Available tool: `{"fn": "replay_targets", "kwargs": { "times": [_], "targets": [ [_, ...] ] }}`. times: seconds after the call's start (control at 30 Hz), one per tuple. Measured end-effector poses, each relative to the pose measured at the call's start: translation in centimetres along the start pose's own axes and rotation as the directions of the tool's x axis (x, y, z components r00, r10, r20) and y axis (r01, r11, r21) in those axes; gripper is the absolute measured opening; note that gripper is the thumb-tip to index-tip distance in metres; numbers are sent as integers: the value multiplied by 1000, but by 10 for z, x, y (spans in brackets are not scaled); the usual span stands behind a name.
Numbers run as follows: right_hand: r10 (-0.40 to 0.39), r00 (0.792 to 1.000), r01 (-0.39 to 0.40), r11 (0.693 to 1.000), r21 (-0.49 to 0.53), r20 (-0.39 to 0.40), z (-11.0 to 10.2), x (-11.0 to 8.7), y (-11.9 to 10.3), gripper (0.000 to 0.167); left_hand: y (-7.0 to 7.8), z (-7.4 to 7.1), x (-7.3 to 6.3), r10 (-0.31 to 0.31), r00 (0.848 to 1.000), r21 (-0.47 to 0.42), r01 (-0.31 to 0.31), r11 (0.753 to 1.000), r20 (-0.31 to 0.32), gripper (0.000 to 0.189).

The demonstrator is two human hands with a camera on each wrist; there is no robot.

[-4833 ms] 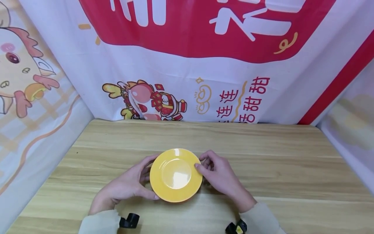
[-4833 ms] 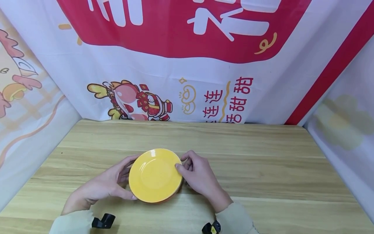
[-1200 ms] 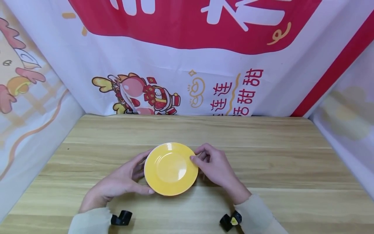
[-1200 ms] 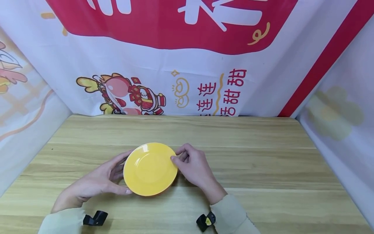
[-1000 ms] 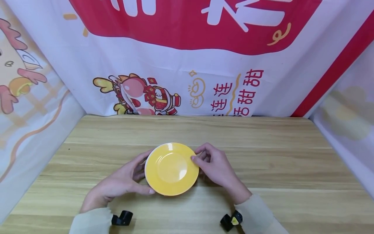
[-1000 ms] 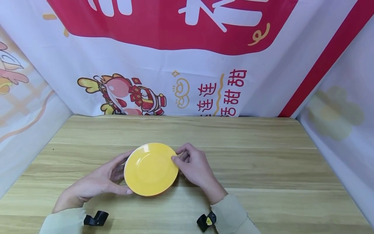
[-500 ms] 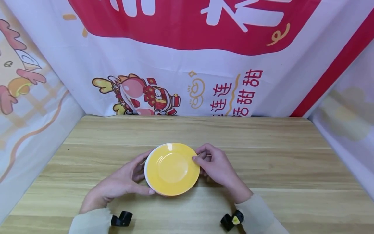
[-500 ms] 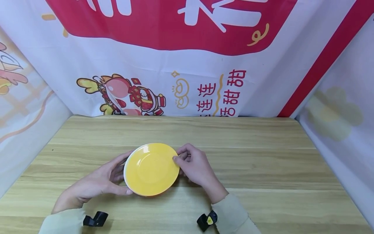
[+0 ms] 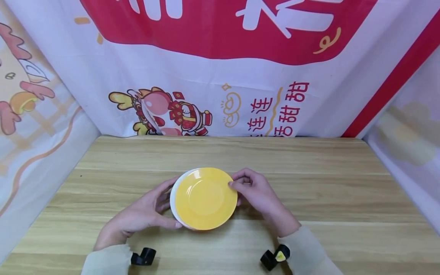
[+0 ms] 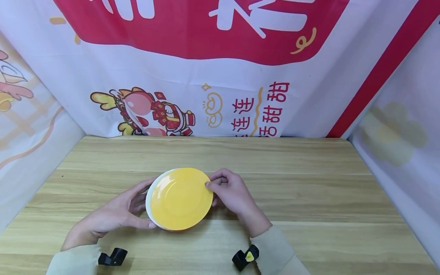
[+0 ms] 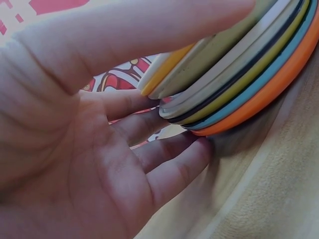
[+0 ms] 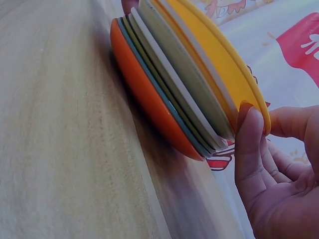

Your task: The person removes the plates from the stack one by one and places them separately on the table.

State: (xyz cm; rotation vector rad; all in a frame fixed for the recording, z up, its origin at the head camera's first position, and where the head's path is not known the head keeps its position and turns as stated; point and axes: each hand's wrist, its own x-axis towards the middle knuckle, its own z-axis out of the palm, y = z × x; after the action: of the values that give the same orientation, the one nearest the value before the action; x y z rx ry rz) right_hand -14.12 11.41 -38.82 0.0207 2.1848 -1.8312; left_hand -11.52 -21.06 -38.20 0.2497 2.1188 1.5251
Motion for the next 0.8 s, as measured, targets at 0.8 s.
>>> {"fn": "replay_targets", "kwargs": {
  "times": [0.8],
  "targets": [
    [13, 1000, -14, 999, 30, 17, 0, 1, 2, 27, 6, 5, 1, 14, 1000, 24, -14, 1000, -3, 123]
  ]
}}
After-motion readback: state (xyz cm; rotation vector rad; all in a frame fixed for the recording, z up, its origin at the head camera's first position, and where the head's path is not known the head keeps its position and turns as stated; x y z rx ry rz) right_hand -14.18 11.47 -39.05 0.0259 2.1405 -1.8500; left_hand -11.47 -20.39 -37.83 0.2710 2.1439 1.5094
